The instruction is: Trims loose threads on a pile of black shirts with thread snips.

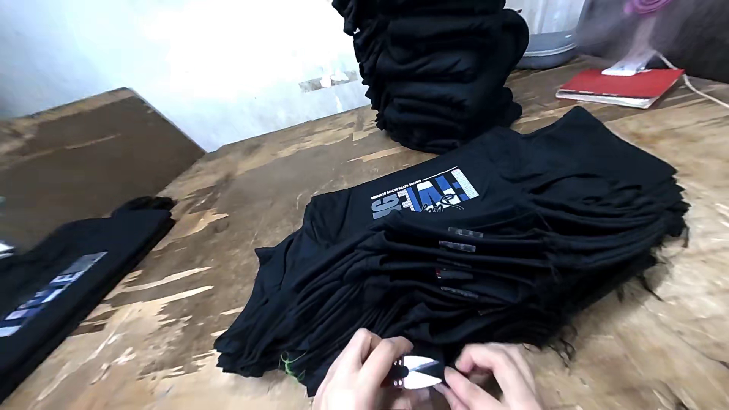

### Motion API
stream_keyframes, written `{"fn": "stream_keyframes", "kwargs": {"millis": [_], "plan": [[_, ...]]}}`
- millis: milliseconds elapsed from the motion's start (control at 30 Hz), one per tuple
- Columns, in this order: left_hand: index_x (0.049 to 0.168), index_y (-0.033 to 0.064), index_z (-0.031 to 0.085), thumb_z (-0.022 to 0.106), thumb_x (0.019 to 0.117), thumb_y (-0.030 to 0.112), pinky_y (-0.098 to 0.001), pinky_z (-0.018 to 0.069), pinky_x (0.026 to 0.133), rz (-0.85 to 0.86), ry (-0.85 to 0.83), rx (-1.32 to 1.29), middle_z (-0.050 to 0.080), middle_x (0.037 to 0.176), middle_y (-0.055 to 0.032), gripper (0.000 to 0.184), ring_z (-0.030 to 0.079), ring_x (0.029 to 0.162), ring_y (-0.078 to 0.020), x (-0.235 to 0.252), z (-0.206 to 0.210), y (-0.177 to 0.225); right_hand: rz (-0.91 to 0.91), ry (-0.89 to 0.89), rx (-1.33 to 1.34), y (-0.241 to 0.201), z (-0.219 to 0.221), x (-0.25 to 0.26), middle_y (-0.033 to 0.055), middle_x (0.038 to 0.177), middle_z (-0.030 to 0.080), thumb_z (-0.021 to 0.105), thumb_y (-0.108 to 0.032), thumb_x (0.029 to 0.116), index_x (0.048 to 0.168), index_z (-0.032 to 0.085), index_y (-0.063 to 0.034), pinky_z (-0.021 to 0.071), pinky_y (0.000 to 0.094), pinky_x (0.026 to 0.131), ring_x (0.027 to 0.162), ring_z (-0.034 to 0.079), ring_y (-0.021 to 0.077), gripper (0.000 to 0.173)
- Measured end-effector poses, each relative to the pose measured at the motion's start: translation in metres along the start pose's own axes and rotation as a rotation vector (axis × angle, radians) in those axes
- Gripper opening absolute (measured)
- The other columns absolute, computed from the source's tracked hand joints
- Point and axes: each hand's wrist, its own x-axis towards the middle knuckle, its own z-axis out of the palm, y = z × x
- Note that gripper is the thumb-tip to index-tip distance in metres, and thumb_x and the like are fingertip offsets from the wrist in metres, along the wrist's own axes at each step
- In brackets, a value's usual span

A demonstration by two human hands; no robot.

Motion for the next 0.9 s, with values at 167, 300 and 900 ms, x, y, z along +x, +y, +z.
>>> {"fn": "stream_keyframes", "kwargs": {"millis": [167, 300, 900], "plan": [[0.091, 0.0148, 0.080, 0.074, 0.0833, 0.008, -0.0203, 0.0533, 0.065, 0.047, 0.012, -0.125, 0.065, 0.081, 0.0012, 0.012, 0.062, 0.074, -0.0052, 0.007, 0.014, -0.030, -0.002, 0.220, 0.175, 0.006, -0.002, -0.013, -0.0015, 0.095, 0.064, 0.085, -0.023, 0.0855, 0.088, 0.078, -0.0167, 0.0504, 0.0199, 0.090, 0.099, 0.061, 0.0052, 0.010], [0.091, 0.0147, 0.078, 0.070, 0.0886, 0.012, -0.0176, 0.0505, 0.065, 0.047, -0.036, -0.239, 0.063, 0.081, 0.0041, 0.009, 0.059, 0.076, -0.0018, 0.012, 0.009, -0.039, 0.040, -0.098, 0.196, 0.009, -0.013, -0.019, 0.0091, 0.097, 0.071, 0.075, -0.032, 0.0940, 0.087, 0.076, -0.0103, 0.0542, 0.0351, 0.087, 0.095, 0.066, 0.0183, 0.023], [0.118, 0.0288, 0.071, 0.069, 0.0974, 0.029, -0.0344, 0.0373, 0.096, 0.485, 0.399, 0.220, 0.068, 0.106, 0.0054, 0.021, 0.057, 0.100, -0.0139, -0.023, 0.025, -0.043, 0.292, 0.029, 0.457, -0.017, 0.006, -0.021, 0.0089, 0.101, 0.065, 0.084, -0.017, 0.0853, 0.089, 0.082, -0.0093, 0.0512, 0.0207, 0.082, 0.096, 0.059, 0.0089, 0.009]]}}
